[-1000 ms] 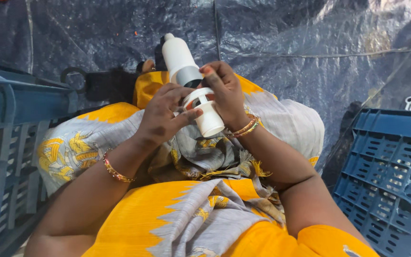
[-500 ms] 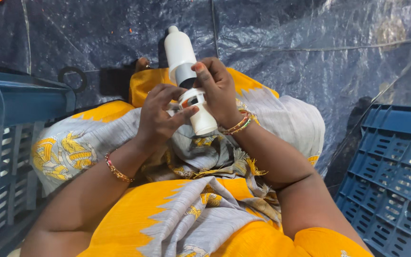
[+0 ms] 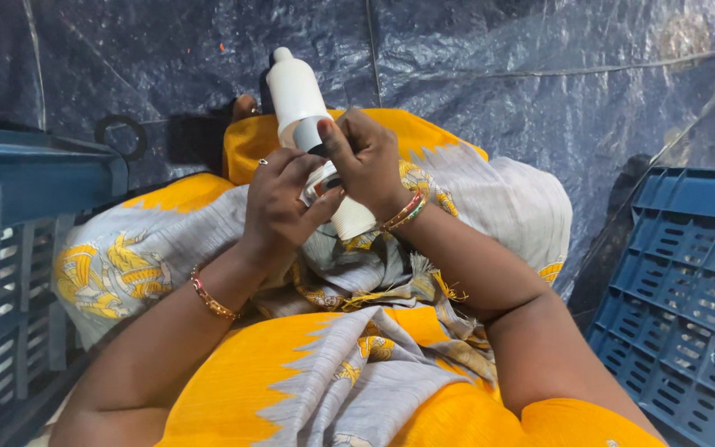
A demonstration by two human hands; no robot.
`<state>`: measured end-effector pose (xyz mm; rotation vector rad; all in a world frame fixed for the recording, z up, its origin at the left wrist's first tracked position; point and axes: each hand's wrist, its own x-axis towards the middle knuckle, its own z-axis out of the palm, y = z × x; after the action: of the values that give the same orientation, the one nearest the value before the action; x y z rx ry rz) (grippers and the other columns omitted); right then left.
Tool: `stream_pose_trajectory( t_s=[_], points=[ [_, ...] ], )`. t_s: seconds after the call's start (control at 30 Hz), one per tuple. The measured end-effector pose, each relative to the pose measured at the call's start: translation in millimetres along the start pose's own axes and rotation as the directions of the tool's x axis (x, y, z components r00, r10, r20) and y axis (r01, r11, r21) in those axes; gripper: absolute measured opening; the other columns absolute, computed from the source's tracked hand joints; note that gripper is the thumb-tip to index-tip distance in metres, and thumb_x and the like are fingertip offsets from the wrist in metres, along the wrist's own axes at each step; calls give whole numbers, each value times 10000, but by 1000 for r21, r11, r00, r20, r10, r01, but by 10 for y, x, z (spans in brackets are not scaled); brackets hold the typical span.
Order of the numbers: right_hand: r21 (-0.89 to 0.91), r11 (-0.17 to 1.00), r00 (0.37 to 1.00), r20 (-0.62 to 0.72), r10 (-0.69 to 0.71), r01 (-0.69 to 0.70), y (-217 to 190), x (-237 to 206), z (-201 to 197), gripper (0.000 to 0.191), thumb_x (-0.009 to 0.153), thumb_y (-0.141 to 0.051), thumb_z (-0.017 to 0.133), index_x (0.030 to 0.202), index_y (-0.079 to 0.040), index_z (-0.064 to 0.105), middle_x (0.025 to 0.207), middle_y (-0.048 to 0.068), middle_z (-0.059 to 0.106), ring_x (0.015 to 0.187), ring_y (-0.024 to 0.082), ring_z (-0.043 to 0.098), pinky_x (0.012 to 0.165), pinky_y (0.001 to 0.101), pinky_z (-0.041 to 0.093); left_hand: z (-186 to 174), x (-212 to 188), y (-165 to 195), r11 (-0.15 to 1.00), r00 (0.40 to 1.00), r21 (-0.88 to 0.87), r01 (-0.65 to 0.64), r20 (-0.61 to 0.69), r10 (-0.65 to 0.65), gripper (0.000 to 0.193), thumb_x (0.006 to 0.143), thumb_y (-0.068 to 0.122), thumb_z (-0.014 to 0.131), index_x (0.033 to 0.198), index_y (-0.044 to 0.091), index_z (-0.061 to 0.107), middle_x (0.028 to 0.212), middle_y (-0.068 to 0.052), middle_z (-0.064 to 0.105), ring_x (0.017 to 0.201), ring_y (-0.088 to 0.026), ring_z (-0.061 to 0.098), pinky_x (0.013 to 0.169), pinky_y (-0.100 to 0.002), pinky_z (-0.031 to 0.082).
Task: The person sits on the floor and repeatedly assembles white plastic components with orange rings by hand. They pick up parts from a blue crate, fit them together, and place the assembled units on the floor.
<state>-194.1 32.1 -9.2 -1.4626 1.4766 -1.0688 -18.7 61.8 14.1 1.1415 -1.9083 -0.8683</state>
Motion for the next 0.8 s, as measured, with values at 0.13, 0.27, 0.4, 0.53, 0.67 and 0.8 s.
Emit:
stream_pose_trajectory(
  t_s=[0.13,0.27,0.4,0.53,0.67,0.8],
  points=[
    [-33,999,999,20,-33,33,121,-45,14,377,1018,-272,703,754,-49,551,616,-15,511,587,45,432,514,283,363,1,-21,-9,1000,1000,9,28,12,-28,408,829,236,852,1140,32,683,1093,-156,656,1001,-352,634,873,-451,502],
    [82,996,996,-76,-35,41,225,-22,27,389,1051,-270,685,777,-55,512,666,-32,524,640,37,449,544,271,394,10,33,-35,1000,1000,-28,-14,-10,14,446,852,244,862,1197,33,674,1099,-149,651,1018,-353,636,889,-447,515],
    [261,962,981,-147,124,-82,287,103,-7,368,1039,-286,655,773,-65,528,625,-25,567,570,41,510,509,256,411,-14,73,-90,986,995,-130,100,39,-96,461,816,267,859,1169,36,671,1069,-146,641,990,-331,653,853,-425,535],
    [90,990,991,-70,111,-105,299,76,-34,378,1064,-310,642,815,-45,538,660,-3,559,606,54,499,531,270,412,-29,65,-181,990,982,-63,129,144,-119,396,842,309,845,1120,70,697,1042,-104,675,977,-308,668,858,-429,530],
    [-121,992,1000,8,-21,22,290,-20,29,351,1072,-333,606,903,-26,593,715,25,614,642,82,555,584,299,470,43,12,-250,991,990,126,38,127,-54,427,837,381,818,1111,73,704,1024,-115,661,958,-325,642,843,-472,471],
    [-84,995,996,65,53,-47,312,-47,100,374,1077,-341,598,877,-25,598,692,53,590,643,104,526,580,318,462,142,-61,-278,974,989,227,-10,144,-24,408,846,393,780,1073,70,676,1010,-116,638,950,-312,636,874,-484,441]
  ],
)
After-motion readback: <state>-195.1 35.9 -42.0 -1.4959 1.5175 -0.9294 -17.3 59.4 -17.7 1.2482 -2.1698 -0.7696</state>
